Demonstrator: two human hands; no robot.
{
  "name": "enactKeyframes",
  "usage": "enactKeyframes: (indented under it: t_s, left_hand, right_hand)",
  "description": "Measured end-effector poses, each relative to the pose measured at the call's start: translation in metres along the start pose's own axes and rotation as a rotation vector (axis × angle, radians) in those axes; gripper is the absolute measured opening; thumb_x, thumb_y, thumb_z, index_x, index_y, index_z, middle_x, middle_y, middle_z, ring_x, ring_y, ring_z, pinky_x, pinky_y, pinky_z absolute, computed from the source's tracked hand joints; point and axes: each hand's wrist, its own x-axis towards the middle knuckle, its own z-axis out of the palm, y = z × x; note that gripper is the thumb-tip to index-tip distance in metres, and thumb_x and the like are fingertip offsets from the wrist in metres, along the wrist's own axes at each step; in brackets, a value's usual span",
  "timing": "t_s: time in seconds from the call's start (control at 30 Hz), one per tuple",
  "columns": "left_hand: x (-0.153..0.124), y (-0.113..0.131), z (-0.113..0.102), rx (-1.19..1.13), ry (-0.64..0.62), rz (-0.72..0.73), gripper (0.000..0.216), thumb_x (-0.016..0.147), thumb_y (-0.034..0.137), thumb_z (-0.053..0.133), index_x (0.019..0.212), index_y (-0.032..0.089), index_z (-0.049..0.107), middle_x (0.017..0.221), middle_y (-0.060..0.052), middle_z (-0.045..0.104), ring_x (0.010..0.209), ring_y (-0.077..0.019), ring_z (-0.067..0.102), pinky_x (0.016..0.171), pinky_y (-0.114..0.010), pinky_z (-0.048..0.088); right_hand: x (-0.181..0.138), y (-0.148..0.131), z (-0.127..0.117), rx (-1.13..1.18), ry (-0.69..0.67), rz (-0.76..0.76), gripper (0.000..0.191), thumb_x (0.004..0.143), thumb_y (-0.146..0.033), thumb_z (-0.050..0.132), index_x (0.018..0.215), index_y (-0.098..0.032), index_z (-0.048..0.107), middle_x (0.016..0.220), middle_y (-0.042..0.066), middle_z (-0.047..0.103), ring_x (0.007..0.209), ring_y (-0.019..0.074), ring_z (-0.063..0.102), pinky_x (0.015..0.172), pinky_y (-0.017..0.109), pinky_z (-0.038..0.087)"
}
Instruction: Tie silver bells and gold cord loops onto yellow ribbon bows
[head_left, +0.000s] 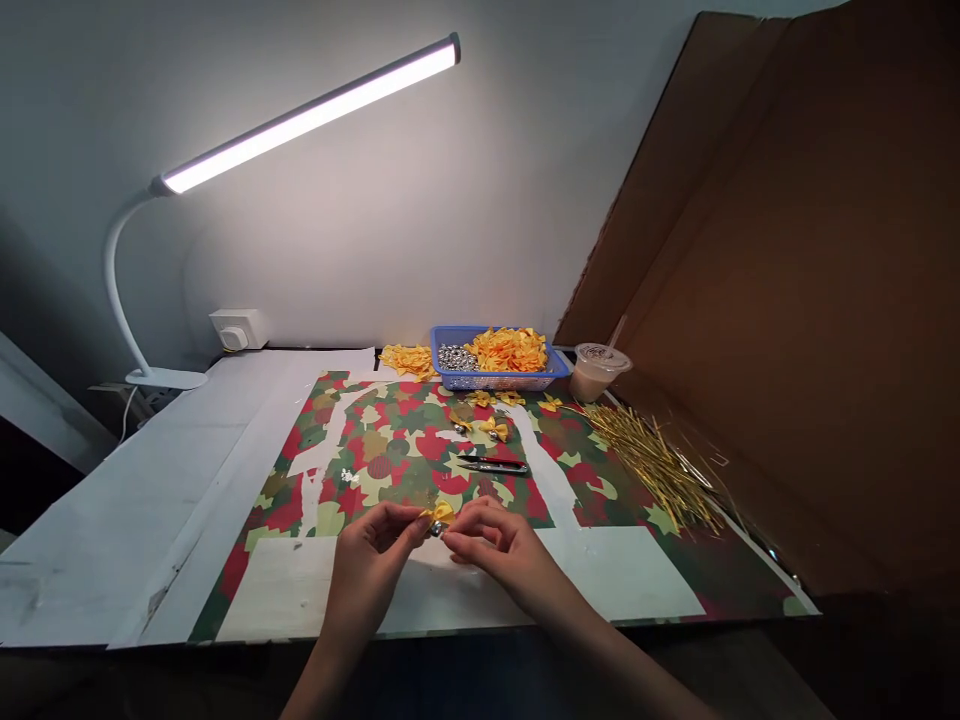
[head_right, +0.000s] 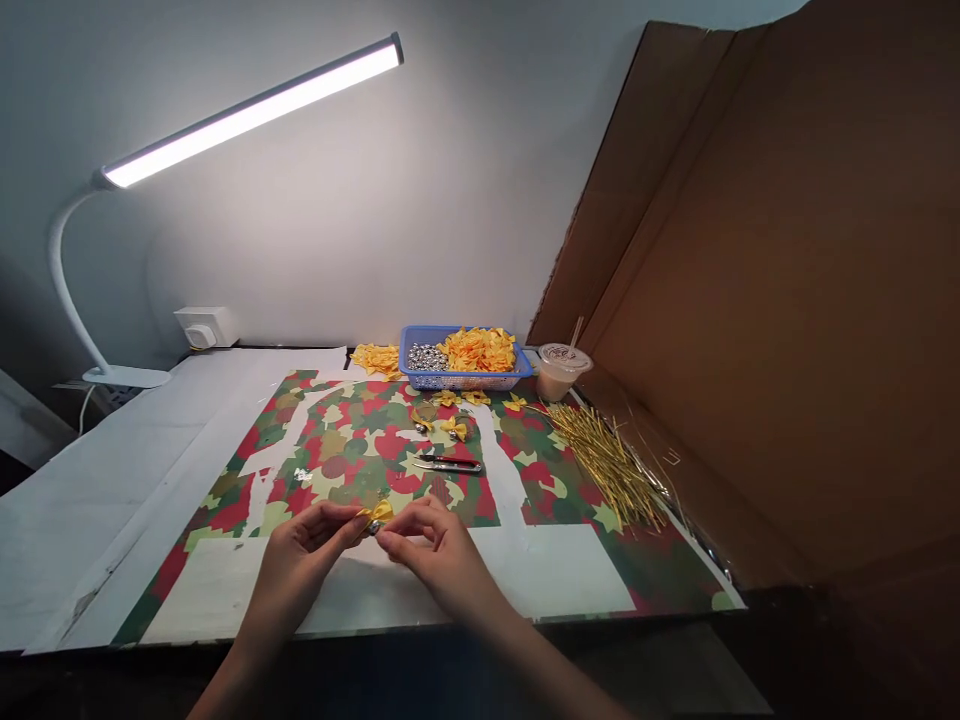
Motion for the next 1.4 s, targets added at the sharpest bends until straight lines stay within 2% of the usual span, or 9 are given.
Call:
enactKeyframes:
  t_s: [0.13,0.43,0.63,0.83,0.93,1.1,1.2,1.3,1.4]
  left_hand:
    - [-0.005,0.004,0.003,0.005,0.011,0.011,0.021,0.063,0.036,0.075,0.069,0.017,0.07,0.072,-0.005,0.074,0.073,-0.0219,0.069,0.069,-0.03,0.056]
    - [0.001,0.003,0.002,-0.141,-0.053,-0.145,0.031,0.06,0.042,0.079,0.071,0.016,0.067,0.075,-0.004,0.072,0.075,-0.0191,0.067,0.059,-0.024,0.056]
    - [0.003,-0.004,0.002,-0.162,-0.095,-0.09,0.03,0.066,0.041,0.076,0.074,0.016,0.061,0.075,-0.002,0.069,0.073,-0.0162,0.065,0.055,-0.021,0.054]
    - [0.004,-0.009,0.001,-0.128,-0.126,-0.081,0.043,0.063,0.036,0.079,0.094,0.019,0.056,0.082,-0.002,0.068,0.08,-0.019,0.067,0.058,-0.025,0.057]
    - [0.007,-0.007,0.0,-0.115,-0.142,-0.141,0.05,0.058,0.037,0.081,0.096,0.017,0.055,0.078,-0.002,0.068,0.073,-0.0185,0.068,0.06,-0.027,0.057]
    - [0.01,-0.001,-0.004,-0.044,-0.127,-0.198,0.056,0.053,0.041,0.082,0.096,0.016,0.056,0.071,0.0,0.066,0.061,-0.0162,0.065,0.052,-0.025,0.053]
    - [0.012,0.003,-0.005,0.019,-0.142,-0.212,0.057,0.052,0.041,0.082,0.097,0.016,0.057,0.068,0.0,0.064,0.06,-0.0168,0.065,0.048,-0.024,0.051]
    - [0.014,0.004,-0.006,0.084,-0.18,-0.195,0.057,0.055,0.043,0.079,0.099,0.015,0.057,0.067,0.001,0.062,0.051,-0.0137,0.06,0.04,-0.022,0.046]
    - [0.018,0.002,-0.008,0.149,-0.209,-0.177,0.058,0.058,0.047,0.076,0.102,0.014,0.056,0.073,0.0,0.062,0.04,-0.0085,0.051,0.032,-0.019,0.037]
  right_hand:
    - [0.004,0.002,0.003,0.179,-0.044,0.09,0.037,0.054,-0.05,0.083,0.066,-0.018,0.068,0.08,0.0,0.059,0.079,0.0153,0.061,0.079,0.031,0.052]
    - [0.002,-0.001,0.007,0.114,0.067,0.023,0.035,0.055,-0.05,0.082,0.068,-0.02,0.071,0.073,0.002,0.068,0.074,0.0173,0.061,0.073,0.03,0.049]
    - [0.005,0.004,0.004,0.22,0.019,0.08,0.034,0.056,-0.047,0.083,0.072,-0.018,0.072,0.076,0.003,0.07,0.081,0.0187,0.064,0.083,0.032,0.049]
    - [0.009,0.011,-0.001,0.31,-0.046,0.157,0.036,0.054,-0.044,0.084,0.072,-0.016,0.072,0.077,0.003,0.07,0.081,0.0169,0.066,0.088,0.032,0.048]
    - [0.009,0.007,-0.006,0.212,-0.001,0.156,0.04,0.051,-0.049,0.084,0.069,-0.017,0.071,0.082,0.004,0.068,0.08,0.017,0.064,0.083,0.032,0.05]
    - [0.012,0.002,-0.028,-0.086,0.178,-0.045,0.044,0.053,-0.062,0.077,0.064,-0.02,0.069,0.095,0.007,0.065,0.088,0.0215,0.06,0.077,0.032,0.048]
    - [0.017,0.007,-0.046,-0.249,0.24,-0.101,0.047,0.059,-0.066,0.07,0.067,-0.02,0.069,0.09,0.007,0.063,0.076,0.0191,0.058,0.067,0.031,0.046]
    - [0.021,0.012,-0.061,-0.403,0.303,-0.134,0.041,0.064,-0.061,0.068,0.066,-0.02,0.068,0.082,0.005,0.059,0.06,0.0144,0.049,0.058,0.031,0.041]
    - [0.022,0.012,-0.069,-0.555,0.345,-0.183,0.027,0.073,-0.047,0.064,0.068,-0.021,0.068,0.082,0.005,0.059,0.061,0.015,0.049,0.061,0.032,0.041]
